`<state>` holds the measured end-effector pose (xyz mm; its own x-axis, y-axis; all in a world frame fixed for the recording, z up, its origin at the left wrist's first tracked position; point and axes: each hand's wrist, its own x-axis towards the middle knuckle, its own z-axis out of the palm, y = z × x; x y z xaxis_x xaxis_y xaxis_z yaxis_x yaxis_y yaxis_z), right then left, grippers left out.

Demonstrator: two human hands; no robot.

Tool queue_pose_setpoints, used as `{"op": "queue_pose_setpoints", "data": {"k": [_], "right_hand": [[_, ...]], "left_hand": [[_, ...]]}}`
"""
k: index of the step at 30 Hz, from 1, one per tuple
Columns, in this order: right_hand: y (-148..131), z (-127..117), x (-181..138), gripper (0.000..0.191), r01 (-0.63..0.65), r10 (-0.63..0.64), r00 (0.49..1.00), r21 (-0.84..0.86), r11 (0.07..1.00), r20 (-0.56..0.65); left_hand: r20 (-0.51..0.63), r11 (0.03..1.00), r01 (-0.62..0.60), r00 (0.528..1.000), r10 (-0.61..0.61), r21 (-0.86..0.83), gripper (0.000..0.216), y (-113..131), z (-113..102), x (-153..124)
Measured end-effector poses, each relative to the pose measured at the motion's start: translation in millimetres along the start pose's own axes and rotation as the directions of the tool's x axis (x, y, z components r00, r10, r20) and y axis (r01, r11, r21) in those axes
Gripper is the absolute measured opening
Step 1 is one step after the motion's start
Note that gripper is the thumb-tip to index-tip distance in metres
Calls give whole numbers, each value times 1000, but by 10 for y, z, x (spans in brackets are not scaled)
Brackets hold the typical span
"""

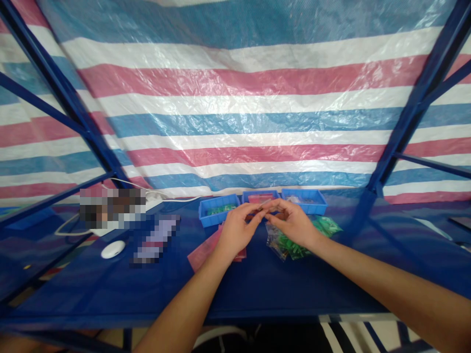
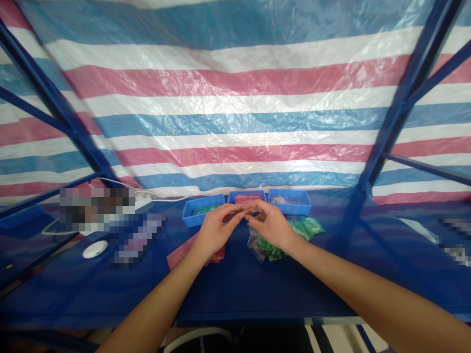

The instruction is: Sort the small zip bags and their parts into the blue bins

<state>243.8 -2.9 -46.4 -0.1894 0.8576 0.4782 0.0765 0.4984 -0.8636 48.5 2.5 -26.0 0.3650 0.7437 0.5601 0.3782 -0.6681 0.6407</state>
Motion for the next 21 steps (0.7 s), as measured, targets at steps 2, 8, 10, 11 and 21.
{"op": "queue_pose_setpoints", "data": {"k": [2,8,10,11,21], "right_hand": [[0,-16,7,25,15,-17,998,-32,999,-52],[-18,-75,38,35,52,-58,986,-42,998,-157],[-22,-64,38,35,35,-35,995,-1,999,-95],[-24,-61,39,34,26,-25,998,16,1000,-66],[66,-790,238,25,165,-303,951,-722,672,-64]], "left_hand": [[-25,1000,22,999,-22,13,23,-45,-2,3],[-21,988,90,995,-93,-125,31,-43,23,-5],[8,983,87,996,-87,-164,35,-12,29,-3],[25,981,84,996,-81,-175,38,1,29,-1],[-64,998,68,996,-67,5,35,1,-124,33]]}}
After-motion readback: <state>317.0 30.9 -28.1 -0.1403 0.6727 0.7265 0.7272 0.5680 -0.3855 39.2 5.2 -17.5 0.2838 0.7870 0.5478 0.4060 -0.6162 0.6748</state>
